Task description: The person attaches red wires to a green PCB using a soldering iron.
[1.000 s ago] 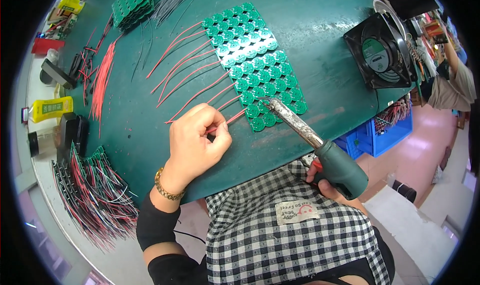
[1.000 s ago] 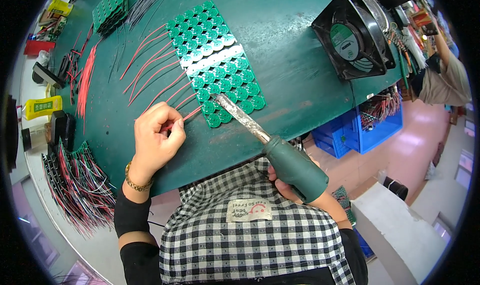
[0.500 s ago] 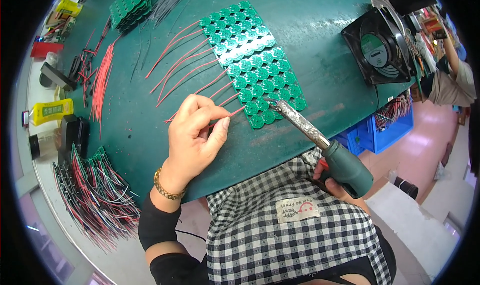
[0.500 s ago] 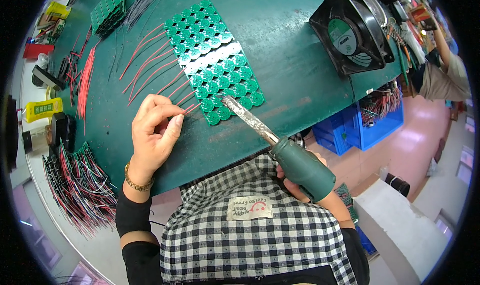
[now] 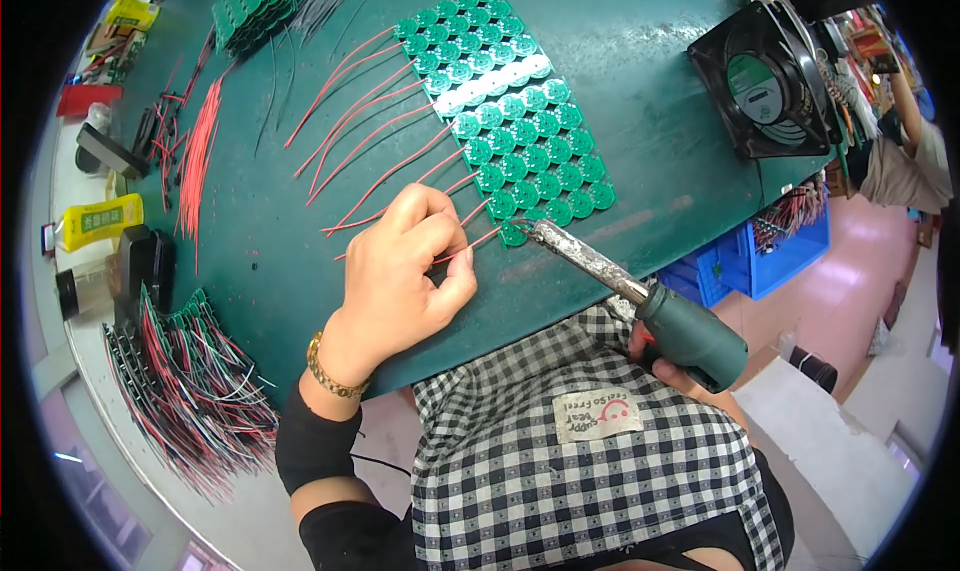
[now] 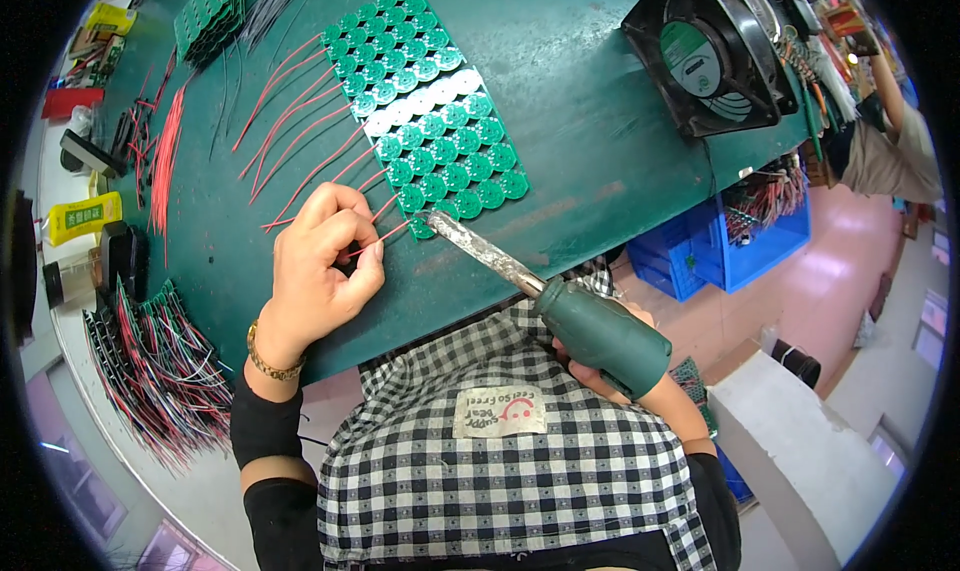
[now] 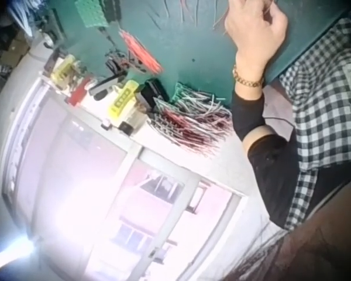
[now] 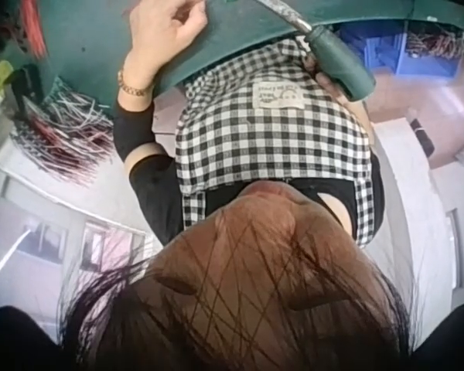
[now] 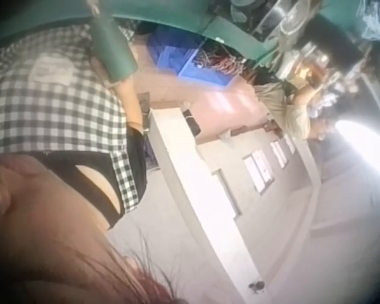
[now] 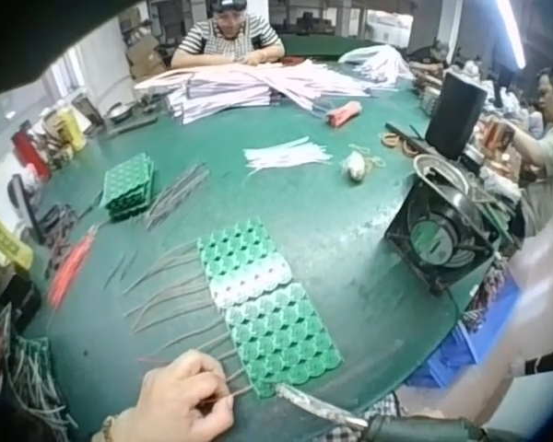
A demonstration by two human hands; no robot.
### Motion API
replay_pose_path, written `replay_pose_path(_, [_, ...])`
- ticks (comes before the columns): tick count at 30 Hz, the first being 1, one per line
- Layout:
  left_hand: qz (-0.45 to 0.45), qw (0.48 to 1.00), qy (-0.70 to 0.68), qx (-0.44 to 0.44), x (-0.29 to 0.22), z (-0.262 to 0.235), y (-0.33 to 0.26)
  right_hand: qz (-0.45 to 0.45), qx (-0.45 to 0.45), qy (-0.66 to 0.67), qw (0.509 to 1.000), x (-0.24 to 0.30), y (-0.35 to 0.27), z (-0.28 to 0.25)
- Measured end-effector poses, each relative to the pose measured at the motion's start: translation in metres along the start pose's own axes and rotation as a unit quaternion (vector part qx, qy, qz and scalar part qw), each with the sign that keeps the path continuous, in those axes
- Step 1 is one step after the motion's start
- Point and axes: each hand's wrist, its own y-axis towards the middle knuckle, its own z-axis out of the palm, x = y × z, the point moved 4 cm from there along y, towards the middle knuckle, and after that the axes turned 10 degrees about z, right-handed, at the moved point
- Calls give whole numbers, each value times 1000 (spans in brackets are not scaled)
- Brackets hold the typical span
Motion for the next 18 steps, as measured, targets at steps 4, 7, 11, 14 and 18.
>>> replay_pose_path(4, [9, 1000, 20, 6, 0, 1, -1, 6, 19, -72, 997, 6, 8, 2])
replay_pose_path(7, [5, 1000, 23, 8, -1, 2, 0, 23, 19, -37, 999, 2, 6, 5])
replay_pose_path(11, [10, 999, 31, 6, 0, -1, -1, 41, 24, -25, 999, 6, 6, 7])
replay_pose_path(14, [17, 999, 36, 4, -1, -1, 0, 76, 15, 52, 996, 3, -3, 7])
replay_pose_path(18, [15, 999, 39, 10, -1, 1, -1, 121, -49, 226, 965, 4, -8, 11])
